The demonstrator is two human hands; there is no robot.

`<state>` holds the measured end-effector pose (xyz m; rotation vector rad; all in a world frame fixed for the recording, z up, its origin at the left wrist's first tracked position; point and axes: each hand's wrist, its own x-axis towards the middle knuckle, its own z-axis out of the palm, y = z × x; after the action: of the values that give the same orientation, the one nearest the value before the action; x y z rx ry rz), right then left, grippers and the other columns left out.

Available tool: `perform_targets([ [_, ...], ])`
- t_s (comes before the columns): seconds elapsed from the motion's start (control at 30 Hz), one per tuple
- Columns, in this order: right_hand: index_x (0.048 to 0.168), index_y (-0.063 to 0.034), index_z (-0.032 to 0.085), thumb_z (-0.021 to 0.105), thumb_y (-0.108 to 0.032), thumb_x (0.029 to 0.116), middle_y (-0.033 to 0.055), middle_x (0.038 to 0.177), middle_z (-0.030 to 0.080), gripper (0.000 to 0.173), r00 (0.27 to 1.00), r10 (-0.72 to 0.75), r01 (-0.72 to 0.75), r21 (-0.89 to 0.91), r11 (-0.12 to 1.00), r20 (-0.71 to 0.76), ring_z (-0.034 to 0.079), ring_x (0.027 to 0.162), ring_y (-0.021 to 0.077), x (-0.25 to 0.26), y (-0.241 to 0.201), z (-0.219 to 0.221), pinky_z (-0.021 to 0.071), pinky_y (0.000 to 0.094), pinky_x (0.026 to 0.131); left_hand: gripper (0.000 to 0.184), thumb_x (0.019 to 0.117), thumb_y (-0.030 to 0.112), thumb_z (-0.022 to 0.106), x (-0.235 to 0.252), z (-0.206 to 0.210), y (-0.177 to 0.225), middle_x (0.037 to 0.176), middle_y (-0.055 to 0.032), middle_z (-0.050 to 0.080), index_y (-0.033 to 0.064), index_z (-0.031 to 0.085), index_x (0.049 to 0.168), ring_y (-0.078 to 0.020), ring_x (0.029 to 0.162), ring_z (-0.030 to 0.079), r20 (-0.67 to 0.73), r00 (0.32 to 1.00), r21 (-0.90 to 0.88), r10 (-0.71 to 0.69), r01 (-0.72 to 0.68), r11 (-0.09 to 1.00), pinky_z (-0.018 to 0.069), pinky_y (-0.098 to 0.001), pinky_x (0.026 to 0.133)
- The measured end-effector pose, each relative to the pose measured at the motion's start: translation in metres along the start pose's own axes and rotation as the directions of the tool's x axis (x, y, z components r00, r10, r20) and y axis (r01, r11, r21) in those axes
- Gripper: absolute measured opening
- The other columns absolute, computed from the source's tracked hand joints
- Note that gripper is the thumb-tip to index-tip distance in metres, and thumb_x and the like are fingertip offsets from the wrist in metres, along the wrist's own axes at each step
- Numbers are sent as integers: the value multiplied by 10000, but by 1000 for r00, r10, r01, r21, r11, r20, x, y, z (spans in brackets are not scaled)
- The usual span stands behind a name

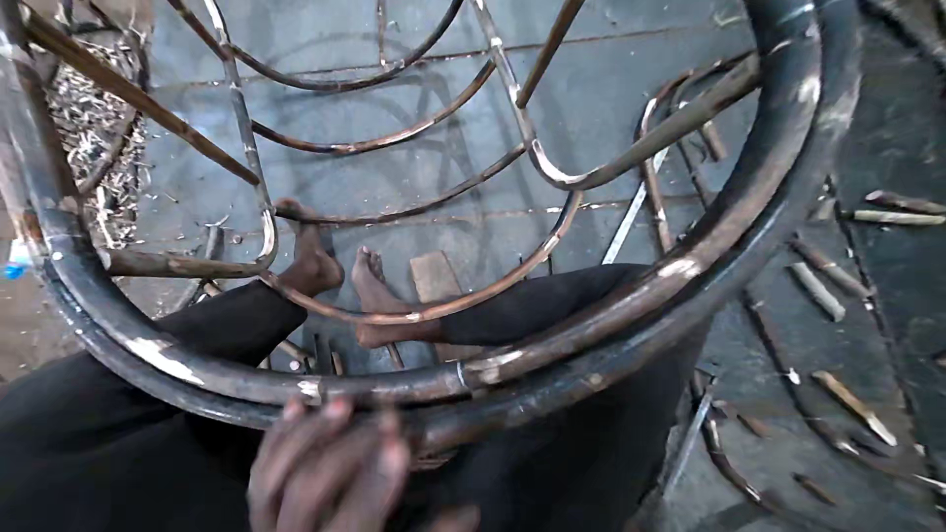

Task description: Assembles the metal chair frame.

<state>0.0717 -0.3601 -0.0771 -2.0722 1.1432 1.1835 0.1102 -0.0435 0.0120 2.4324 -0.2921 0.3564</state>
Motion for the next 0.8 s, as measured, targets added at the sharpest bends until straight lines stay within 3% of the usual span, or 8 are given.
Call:
perform_targets([
  [0.1,1465,153,417,472,-80,1063,310,1528,444,468,998,-56,55,-67,996,-16,423,1442,384,6,3,-6,293,420,1218,906,860,629,731,37,16,-15,1606,-167,405,126,424,1547,-340,1484,391,56,997,226,59,-70,972,253,-656,1217],
  [0.2,1475,153,394,450,-61,1068,305,1539,430,462,999,-27,36,-246,968,41,433,1439,378,8,5,-13,312,422,1203,732,913,619,668,51,22,-22,1260,-100,698,80,600,1402,-237,1151,659,61,977,275,206,-215,937,409,-578,1104],
  [0.4,1493,87,429,437,-116,1081,271,1548,444,458,983,-114,158,-347,924,145,433,1445,385,33,40,2,318,464,1199,611,889,647,667,56,25,-34,971,-52,754,108,748,1164,-193,809,681,-24,951,237,310,-295,925,530,-442,748],
  [0.43,1458,77,484,450,-151,1084,275,1500,498,439,977,-201,214,-318,924,73,469,1411,404,67,70,26,335,494,1182,615,878,650,678,57,26,-34,963,-56,757,105,752,1152,-196,803,688,-29,948,242,316,-300,923,535,-440,731],
  [0.47,1229,104,669,574,-132,1008,312,1248,666,337,900,-359,305,-232,924,-247,621,1209,468,117,107,74,442,573,1079,617,867,649,689,59,26,-33,965,-60,761,101,757,1142,-198,800,697,-33,947,249,320,-302,920,541,-443,718],
  [0.53,1083,82,726,632,-162,965,294,1076,720,287,803,-425,364,-220,905,-417,677,1065,482,189,143,119,501,623,977,625,861,657,679,60,30,-32,960,-65,761,99,759,1131,-210,794,700,-39,945,271,324,-302,914,545,-455,700],
  [0.67,1344,70,587,526,-154,1043,315,1289,634,380,934,-233,227,-54,972,-272,601,1233,468,201,137,108,466,596,1054,625,874,665,673,62,34,-28,974,-63,755,127,753,1181,-231,835,705,-54,944,293,326,-297,909,561,-482,758],
  [0.8,1237,51,665,566,-123,1013,312,1203,667,301,897,-251,314,124,941,-365,637,1151,473,204,142,115,489,629,997,613,852,561,771,52,31,-29,1117,-58,743,95,700,1243,-210,1006,693,-155,940,216,303,-267,939,500,-522,997],
])
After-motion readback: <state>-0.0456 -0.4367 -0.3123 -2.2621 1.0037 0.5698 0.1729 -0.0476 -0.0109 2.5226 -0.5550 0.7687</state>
